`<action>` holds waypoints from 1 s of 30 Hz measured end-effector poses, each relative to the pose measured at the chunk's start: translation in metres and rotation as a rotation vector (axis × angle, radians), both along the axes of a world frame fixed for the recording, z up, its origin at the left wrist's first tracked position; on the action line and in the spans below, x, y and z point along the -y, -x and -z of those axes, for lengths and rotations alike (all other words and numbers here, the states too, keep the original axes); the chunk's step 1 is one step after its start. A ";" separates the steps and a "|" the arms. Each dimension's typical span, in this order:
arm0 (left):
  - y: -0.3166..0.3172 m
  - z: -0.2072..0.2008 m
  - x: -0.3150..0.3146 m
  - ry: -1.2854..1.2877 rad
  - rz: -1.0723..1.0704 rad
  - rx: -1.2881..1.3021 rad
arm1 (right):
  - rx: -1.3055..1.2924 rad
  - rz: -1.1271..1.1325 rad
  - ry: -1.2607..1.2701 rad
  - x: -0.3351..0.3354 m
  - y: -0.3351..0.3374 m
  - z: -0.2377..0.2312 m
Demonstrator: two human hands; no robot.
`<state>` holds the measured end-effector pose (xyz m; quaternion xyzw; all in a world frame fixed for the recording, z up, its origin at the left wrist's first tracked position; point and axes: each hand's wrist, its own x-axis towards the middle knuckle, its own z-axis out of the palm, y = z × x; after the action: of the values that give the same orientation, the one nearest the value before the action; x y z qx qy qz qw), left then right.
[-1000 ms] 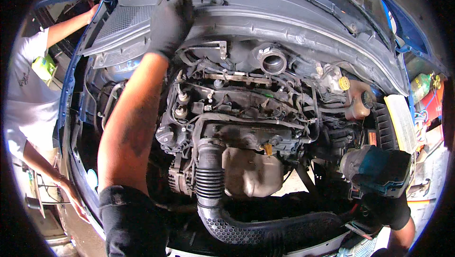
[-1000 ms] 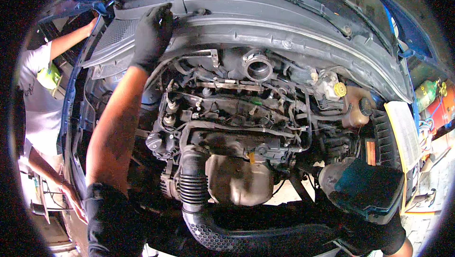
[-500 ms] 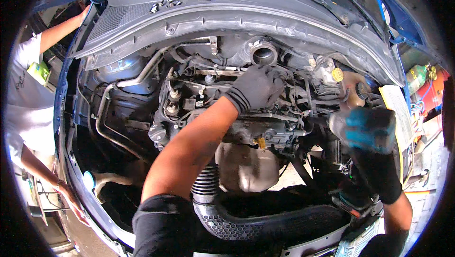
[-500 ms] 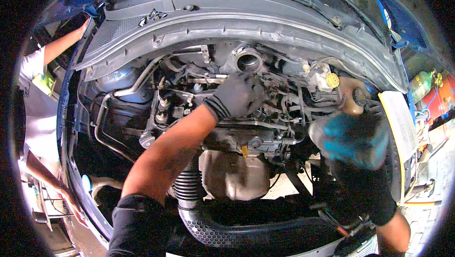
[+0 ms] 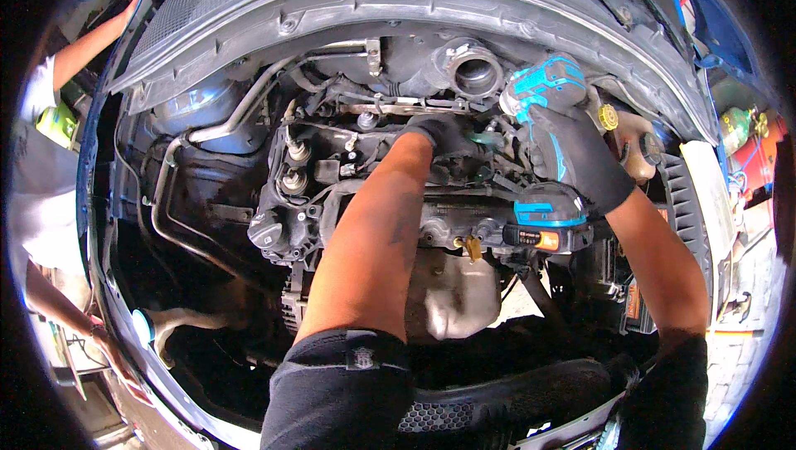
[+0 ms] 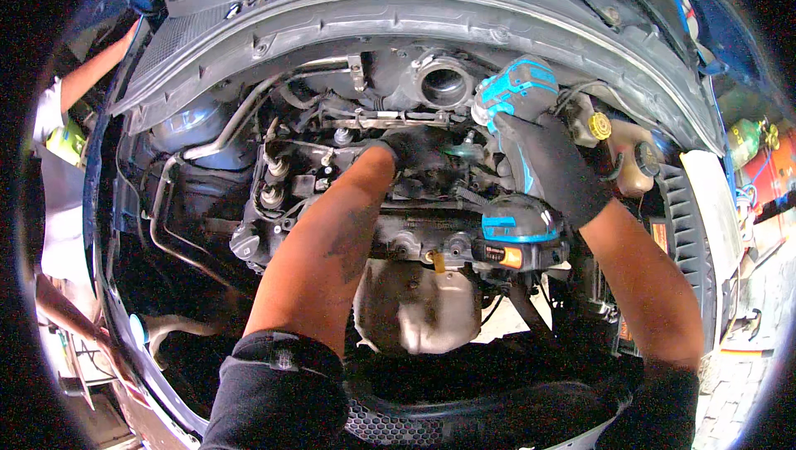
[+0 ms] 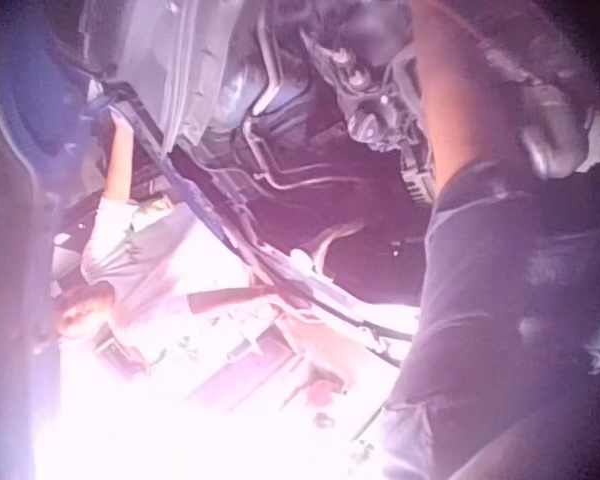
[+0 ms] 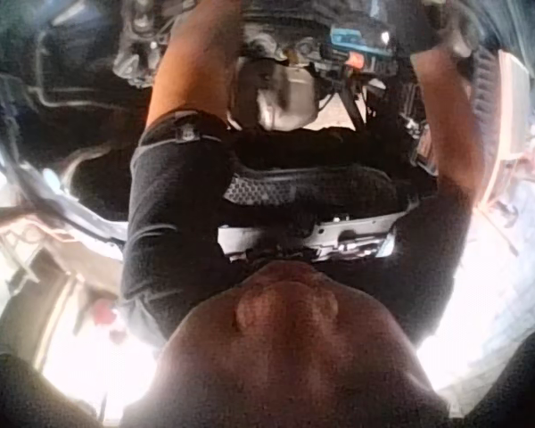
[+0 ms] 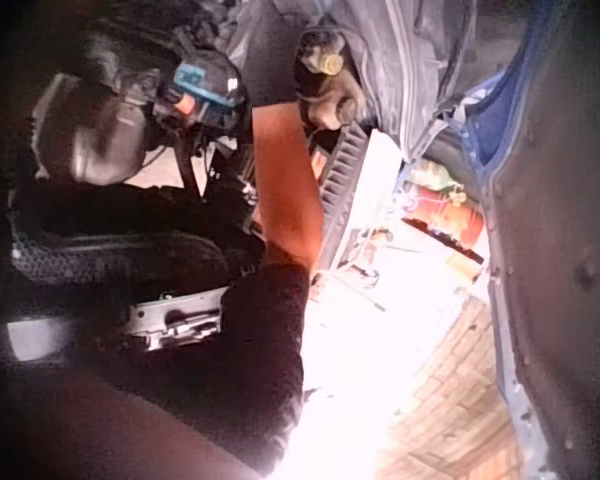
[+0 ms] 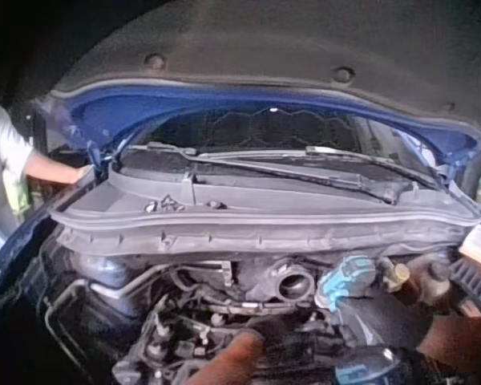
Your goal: The person uses a power tool and their hands to remove bolts and work on components within a car engine bay.
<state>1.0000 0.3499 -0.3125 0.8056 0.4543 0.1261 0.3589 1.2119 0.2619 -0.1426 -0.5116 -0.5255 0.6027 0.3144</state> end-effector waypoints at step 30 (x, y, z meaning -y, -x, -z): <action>-0.008 0.010 -0.017 -0.071 -0.094 -0.178 | 0.645 -0.249 -0.301 -0.071 0.007 0.046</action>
<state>1.0078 0.3674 -0.3226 0.8035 0.5170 0.0868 0.2822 1.2046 0.3328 -0.1882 -0.5552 -0.7385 0.3603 0.1290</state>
